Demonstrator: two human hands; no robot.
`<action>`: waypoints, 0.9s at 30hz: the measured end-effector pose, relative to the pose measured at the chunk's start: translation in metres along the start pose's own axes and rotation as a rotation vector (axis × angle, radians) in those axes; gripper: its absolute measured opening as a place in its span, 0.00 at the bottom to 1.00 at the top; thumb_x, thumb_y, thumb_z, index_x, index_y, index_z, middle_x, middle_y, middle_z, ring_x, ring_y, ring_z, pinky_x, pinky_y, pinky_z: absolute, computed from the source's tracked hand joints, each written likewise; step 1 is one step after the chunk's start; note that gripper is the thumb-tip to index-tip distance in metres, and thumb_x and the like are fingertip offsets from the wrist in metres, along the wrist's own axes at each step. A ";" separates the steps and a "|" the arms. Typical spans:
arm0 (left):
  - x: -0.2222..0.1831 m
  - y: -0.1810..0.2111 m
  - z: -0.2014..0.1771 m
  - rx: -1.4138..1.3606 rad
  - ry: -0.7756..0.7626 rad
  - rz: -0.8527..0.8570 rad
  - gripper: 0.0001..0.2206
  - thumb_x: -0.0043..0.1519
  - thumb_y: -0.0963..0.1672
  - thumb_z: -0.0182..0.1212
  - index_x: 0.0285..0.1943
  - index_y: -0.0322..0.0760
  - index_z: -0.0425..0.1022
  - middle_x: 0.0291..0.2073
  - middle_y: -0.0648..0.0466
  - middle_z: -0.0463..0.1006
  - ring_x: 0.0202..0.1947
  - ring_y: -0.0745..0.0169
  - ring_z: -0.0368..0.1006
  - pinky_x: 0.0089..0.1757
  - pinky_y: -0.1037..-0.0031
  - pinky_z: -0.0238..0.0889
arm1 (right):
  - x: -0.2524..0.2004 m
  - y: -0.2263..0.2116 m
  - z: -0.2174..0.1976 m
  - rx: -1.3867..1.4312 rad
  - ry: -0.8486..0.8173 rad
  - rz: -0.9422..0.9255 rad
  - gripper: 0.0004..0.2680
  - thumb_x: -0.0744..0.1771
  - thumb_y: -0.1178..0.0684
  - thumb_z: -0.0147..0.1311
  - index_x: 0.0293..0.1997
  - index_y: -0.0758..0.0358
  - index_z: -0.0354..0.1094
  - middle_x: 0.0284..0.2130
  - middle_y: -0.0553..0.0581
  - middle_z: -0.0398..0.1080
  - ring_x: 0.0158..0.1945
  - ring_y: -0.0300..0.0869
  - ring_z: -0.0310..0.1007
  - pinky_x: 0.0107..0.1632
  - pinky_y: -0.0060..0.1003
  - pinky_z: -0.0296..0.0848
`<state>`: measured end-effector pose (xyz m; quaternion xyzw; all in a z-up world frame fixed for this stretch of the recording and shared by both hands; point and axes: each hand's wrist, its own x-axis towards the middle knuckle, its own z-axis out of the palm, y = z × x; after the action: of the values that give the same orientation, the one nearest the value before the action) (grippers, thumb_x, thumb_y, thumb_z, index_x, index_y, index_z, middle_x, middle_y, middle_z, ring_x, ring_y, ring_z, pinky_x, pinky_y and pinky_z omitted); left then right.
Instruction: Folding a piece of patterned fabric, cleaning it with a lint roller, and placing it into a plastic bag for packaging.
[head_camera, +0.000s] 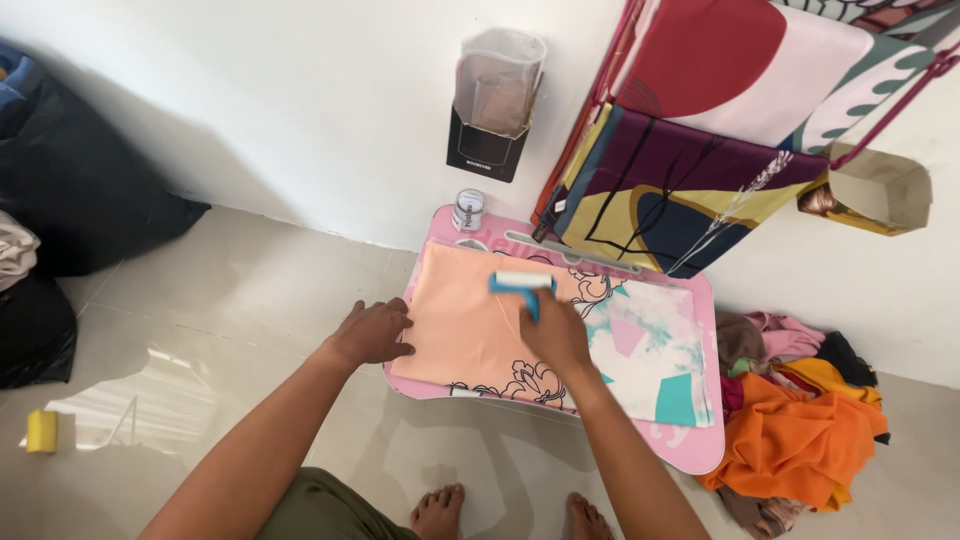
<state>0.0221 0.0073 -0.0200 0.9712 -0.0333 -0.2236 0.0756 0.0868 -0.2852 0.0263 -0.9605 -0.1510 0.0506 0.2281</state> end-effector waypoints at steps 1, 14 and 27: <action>0.001 -0.001 0.003 -0.007 0.005 -0.003 0.22 0.62 0.52 0.64 0.65 0.48 0.76 0.67 0.55 0.69 0.65 0.49 0.70 0.59 0.47 0.60 | -0.028 -0.010 -0.007 -0.001 -0.059 -0.015 0.15 0.67 0.50 0.49 0.56 0.67 0.66 0.37 0.75 0.76 0.46 0.69 0.78 0.47 0.63 0.76; 0.001 -0.005 0.003 -0.044 0.021 -0.002 0.21 0.62 0.51 0.63 0.66 0.51 0.76 0.66 0.51 0.70 0.65 0.47 0.70 0.59 0.49 0.63 | 0.035 -0.039 0.070 -0.044 -0.159 -0.150 0.13 0.67 0.47 0.46 0.53 0.64 0.64 0.37 0.72 0.75 0.46 0.68 0.78 0.47 0.63 0.75; -0.001 -0.032 0.016 -0.087 0.052 -0.032 0.18 0.67 0.49 0.54 0.63 0.39 0.73 0.56 0.48 0.75 0.59 0.48 0.74 0.56 0.51 0.66 | -0.001 -0.055 -0.031 0.019 -0.258 -0.285 0.13 0.67 0.55 0.51 0.57 0.63 0.70 0.45 0.68 0.76 0.55 0.65 0.74 0.57 0.61 0.71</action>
<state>0.0157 0.0367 -0.0391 0.9728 -0.0059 -0.2009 0.1150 0.0767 -0.2523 0.0790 -0.9128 -0.3129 0.1418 0.2209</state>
